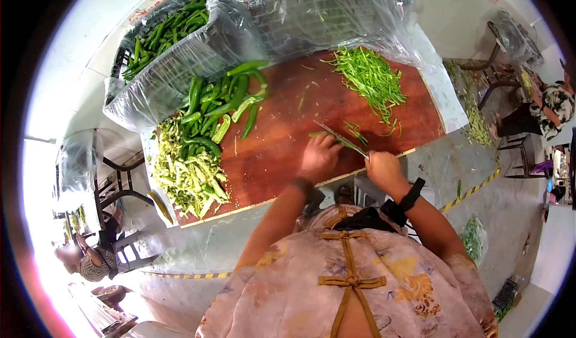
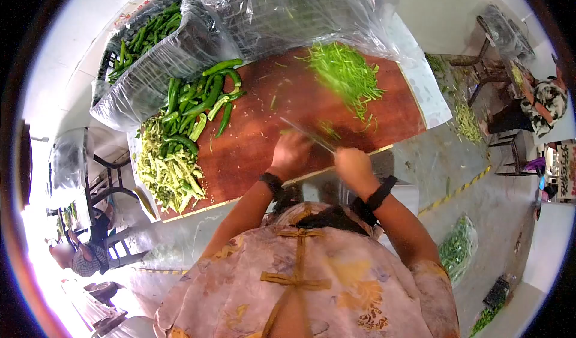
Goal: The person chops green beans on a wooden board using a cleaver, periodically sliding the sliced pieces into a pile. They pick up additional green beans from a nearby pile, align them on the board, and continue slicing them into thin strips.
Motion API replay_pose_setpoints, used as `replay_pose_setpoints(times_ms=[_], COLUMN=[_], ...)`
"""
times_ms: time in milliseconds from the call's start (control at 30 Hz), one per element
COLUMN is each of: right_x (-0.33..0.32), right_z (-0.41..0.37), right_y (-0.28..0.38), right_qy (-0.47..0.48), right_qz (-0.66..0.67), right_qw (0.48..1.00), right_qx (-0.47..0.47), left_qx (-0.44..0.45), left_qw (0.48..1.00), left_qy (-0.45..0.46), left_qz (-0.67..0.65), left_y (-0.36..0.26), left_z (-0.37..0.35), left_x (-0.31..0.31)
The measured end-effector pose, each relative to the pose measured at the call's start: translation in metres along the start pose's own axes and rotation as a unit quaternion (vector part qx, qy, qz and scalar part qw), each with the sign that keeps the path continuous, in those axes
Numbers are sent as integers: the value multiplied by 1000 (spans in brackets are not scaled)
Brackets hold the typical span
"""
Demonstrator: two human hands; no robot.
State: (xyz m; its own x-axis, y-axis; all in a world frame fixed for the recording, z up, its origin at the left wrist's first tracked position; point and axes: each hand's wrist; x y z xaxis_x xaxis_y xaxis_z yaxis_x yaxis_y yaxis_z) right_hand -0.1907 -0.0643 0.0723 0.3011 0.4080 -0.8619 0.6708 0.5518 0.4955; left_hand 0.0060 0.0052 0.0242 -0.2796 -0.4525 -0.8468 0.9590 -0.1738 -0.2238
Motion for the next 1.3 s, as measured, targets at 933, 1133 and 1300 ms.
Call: replay_pose_setpoints(times_ms=[933, 1133, 1300], right_x=[9, 5, -1], right_z=[28, -4, -7], right_y=[4, -2, 6], right_qy=[-53, -18, -5], right_qz=[32, 1, 1], right_qw=[998, 999, 1000], right_qx=[-10, -33, -28], left_qx=[-34, -41, -24], left_qw=[998, 999, 1000], left_qy=[-36, 17, 5], left_qz=[-25, -26, -10], left_y=[4, 4, 8], left_z=[-2, 1, -2], left_x=[8, 3, 7])
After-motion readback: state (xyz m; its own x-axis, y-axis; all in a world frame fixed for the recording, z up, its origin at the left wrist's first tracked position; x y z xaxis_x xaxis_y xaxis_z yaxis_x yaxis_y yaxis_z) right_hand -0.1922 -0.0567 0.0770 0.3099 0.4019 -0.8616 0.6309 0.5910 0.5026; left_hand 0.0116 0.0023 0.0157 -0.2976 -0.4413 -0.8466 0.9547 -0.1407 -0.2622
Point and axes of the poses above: each hand's wrist, its own z-axis towards the middle knuckle, its own x-axis out of the palm, y = z × x, and after that the axes turned 13 degrees about z, right-handed
